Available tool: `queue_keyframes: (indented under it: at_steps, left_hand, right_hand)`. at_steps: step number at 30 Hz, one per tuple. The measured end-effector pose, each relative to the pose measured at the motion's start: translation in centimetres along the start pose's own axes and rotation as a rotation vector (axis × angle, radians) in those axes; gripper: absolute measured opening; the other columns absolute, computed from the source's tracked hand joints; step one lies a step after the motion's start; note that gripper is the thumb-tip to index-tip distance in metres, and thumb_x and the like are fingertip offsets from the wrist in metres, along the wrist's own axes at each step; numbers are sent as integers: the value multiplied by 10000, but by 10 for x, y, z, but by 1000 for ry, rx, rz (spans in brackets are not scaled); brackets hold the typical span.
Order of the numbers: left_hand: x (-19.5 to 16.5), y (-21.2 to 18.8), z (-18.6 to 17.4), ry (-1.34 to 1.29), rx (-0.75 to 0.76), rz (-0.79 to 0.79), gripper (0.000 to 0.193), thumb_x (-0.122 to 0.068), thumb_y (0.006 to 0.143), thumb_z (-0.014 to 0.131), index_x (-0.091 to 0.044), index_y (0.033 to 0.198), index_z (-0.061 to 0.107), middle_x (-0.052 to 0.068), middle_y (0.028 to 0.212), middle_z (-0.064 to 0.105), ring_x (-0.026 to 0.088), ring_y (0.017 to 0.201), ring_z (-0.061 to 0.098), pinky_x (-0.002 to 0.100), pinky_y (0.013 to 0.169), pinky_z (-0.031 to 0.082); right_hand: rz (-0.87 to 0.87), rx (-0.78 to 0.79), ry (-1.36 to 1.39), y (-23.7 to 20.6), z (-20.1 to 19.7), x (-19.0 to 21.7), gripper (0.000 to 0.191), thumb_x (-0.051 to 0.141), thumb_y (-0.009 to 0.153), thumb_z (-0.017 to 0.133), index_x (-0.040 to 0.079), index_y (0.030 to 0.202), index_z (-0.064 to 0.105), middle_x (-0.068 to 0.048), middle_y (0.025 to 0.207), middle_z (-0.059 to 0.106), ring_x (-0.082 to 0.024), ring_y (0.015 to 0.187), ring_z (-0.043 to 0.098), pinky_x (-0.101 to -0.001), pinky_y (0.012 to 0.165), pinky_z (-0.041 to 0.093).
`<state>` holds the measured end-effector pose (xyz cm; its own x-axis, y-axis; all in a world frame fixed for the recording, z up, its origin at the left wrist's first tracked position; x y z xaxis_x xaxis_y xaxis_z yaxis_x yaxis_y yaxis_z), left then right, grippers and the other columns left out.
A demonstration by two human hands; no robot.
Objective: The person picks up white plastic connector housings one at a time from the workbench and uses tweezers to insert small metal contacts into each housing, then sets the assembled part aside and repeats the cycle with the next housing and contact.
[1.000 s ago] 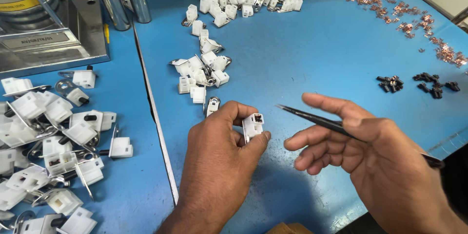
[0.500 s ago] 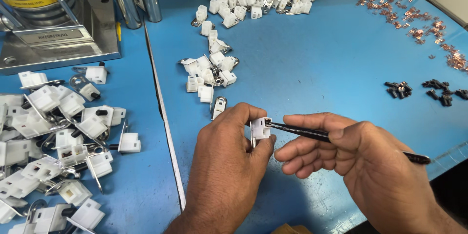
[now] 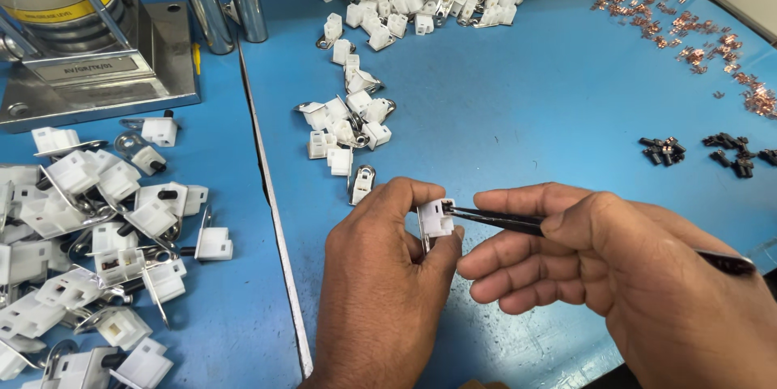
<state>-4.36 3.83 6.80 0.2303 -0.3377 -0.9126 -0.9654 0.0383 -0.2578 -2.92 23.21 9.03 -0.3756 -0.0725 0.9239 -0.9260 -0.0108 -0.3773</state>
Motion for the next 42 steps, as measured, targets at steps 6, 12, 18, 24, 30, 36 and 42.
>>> queue_keyframes:
  at_steps: [6,12,18,24,30,36,42]
  left_hand:
    - [1,1,0,17,12,-7,296,-165,904,705,-130,1195,656,29,988,631,67,633,690,298,610,572]
    - [20,1,3,90,-109,245,284,-167,873,757,-113,1146,698,12,980,705,69,637,686,303,588,537]
    - [32,-4,-7,104,-129,286,313,-169,826,826,-109,1125,756,12,924,766,134,585,660,319,502,546]
    - [11,-2,-19,15,-107,-82,394,-225,817,839,-187,1194,730,67,588,721,103,553,721,308,564,562]
    - [4,-4,-18,-46,-190,-27,402,-223,802,837,-187,1189,733,33,615,734,84,549,729,284,547,581]
    - [16,-4,-9,-51,-235,179,344,-166,806,795,-124,1141,730,23,915,748,87,580,708,282,538,568]
    - [19,-2,-8,8,-217,351,333,-165,827,793,-107,1148,721,38,988,737,88,628,693,280,560,550]
  right_hand:
    - [4,-9,-3,-1,2,3,520,197,944,486,-121,1348,559,-319,1055,686,-410,957,687,-552,819,570]
    - [-14,1,1,1,12,-1,465,163,957,439,-119,1293,594,-307,1026,696,-403,928,696,-532,821,578]
    - [-24,128,-2,6,17,4,481,191,974,357,-110,1266,592,-286,999,710,-380,912,708,-500,815,592]
    - [-11,81,-92,5,32,8,476,210,981,396,-53,1321,600,-242,1010,717,-346,911,711,-475,816,599]
    - [-6,38,-117,1,34,12,487,226,967,393,-21,1332,601,-235,986,721,-348,876,720,-472,792,602]
    - [-7,-6,-67,0,36,14,449,202,951,424,-40,1283,606,-254,957,722,-362,867,722,-485,795,601]
    - [-42,-23,-78,4,31,25,417,204,975,418,-77,1229,592,-280,947,702,-387,850,718,-521,766,620]
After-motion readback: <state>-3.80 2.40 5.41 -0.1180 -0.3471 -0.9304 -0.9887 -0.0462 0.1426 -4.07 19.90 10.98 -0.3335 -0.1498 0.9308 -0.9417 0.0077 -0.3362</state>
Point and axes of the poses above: each hand's wrist, its own y-axis towards the middle knuckle, its own z-axis out of the palm, x = y × z, the point moved 1 cm from there along y, towards the middle knuckle
